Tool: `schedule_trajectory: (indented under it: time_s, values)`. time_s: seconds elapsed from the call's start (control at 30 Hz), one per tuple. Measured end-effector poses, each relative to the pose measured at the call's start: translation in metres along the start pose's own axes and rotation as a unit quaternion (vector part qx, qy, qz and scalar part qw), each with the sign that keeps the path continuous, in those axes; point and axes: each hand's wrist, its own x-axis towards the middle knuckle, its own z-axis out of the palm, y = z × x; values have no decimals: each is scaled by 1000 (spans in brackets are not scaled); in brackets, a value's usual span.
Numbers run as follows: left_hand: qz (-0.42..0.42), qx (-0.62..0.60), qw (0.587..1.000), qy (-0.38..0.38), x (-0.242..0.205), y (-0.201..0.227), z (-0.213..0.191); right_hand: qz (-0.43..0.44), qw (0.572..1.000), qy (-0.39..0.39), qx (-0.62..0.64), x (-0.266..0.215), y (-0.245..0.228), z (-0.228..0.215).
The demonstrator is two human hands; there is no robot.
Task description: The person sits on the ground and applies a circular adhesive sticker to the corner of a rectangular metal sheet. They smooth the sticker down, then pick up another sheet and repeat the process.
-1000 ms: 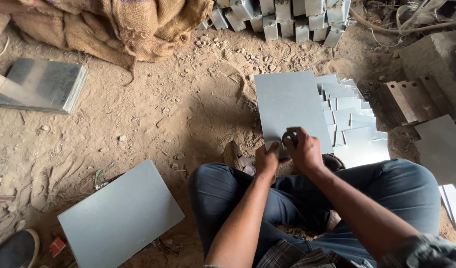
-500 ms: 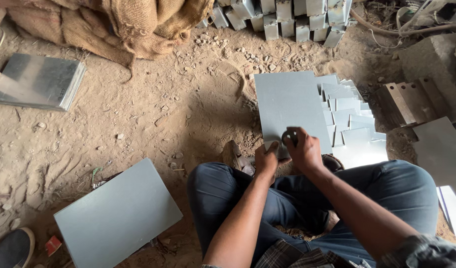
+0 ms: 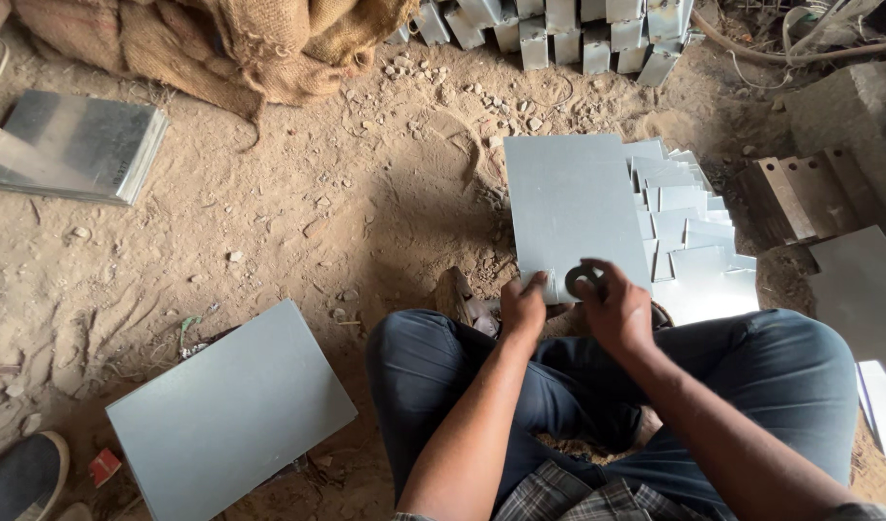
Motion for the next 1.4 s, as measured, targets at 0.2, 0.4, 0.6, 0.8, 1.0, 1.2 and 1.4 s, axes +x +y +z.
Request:
schedule_trajectory:
  time_s: [0.2,0.4,0.6,0.8,1.0,1.2,1.4]
  values:
    - [-14,-34,999,-13,-10,13,2,-3,995,-94,-37,3,2,-16]
    - [60,83,995,8,-6,6,0,15,994,-84,-68,-3,4,-3]
    - [-19,-82,996,-32,-6,10,1,-68,997,-16,-21,28,5,13]
    - [3,10,1000,-18,-5,10,-1,-84,996,-17,-36,9,5,11]
    - [-19,17,1000,-2,-4,10,2,-82,995,-34,-42,11,8,9]
    - [-10,-89,995,-33,-6,8,1,-83,996,-18,-20,37,5,15]
    - [25,36,999,-13,-3,7,-2,-51,989,-126,-58,-35,14,-3]
